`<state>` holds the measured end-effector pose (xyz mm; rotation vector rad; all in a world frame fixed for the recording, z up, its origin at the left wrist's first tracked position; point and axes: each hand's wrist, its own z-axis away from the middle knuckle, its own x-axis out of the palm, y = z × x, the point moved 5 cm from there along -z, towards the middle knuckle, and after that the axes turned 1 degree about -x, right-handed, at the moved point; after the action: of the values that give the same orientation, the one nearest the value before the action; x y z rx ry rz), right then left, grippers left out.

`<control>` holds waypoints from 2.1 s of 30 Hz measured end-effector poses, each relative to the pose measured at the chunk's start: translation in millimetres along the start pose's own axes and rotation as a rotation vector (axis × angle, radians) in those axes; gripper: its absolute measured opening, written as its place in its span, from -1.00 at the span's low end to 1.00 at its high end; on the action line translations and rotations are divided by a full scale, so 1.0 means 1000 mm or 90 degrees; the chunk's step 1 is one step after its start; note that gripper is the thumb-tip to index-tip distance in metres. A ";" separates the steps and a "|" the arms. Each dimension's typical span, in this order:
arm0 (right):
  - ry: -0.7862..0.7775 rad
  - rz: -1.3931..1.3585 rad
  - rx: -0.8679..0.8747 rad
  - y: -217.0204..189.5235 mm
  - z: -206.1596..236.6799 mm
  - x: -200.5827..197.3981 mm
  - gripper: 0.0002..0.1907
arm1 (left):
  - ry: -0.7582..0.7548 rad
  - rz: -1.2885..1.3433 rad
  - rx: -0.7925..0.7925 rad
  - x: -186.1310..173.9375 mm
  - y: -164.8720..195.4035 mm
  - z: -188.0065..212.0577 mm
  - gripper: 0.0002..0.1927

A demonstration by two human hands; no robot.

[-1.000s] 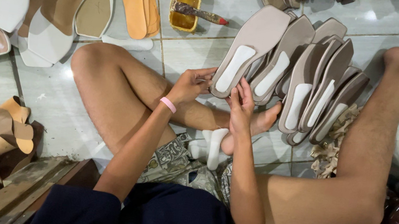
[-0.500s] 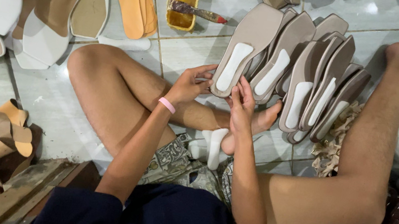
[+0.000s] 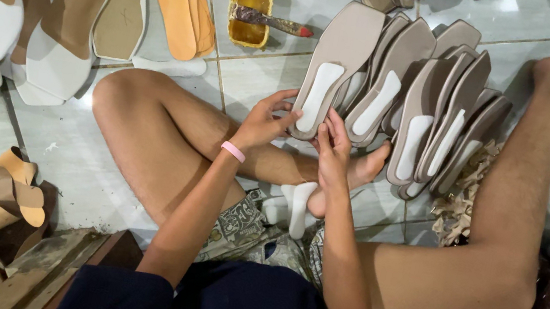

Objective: The person sits on the floor and applies glue to shoe insoles using a brush, then places white foam pads onto the glued areas. They repeat this process for multiple insoles, stacking the finished ones nearby.

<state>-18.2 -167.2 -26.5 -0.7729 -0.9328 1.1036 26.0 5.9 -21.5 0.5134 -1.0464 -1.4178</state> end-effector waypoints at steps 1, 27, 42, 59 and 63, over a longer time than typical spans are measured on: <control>0.000 0.010 -0.002 0.000 0.000 0.000 -0.47 | -0.002 0.001 -0.002 0.001 0.001 0.000 -0.38; 0.013 0.052 0.006 0.004 -0.001 -0.004 -0.49 | 0.031 -0.019 0.071 0.000 -0.005 -0.007 -0.41; 0.018 0.084 -0.007 0.001 -0.002 -0.002 -0.47 | 0.027 -0.075 0.090 0.004 0.006 -0.006 -0.46; 0.636 -0.511 -0.332 -0.330 -0.079 -0.137 -0.10 | -0.047 0.013 0.048 0.011 -0.009 -0.008 -0.59; 0.700 -0.468 -0.357 -0.319 -0.081 -0.162 0.05 | -0.062 0.086 0.026 0.016 -0.010 0.001 -0.59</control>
<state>150.5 -415.8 183.9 -1.1633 -0.4538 -0.3002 17.5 -10.2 -24.6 0.3997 -1.1683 -1.3146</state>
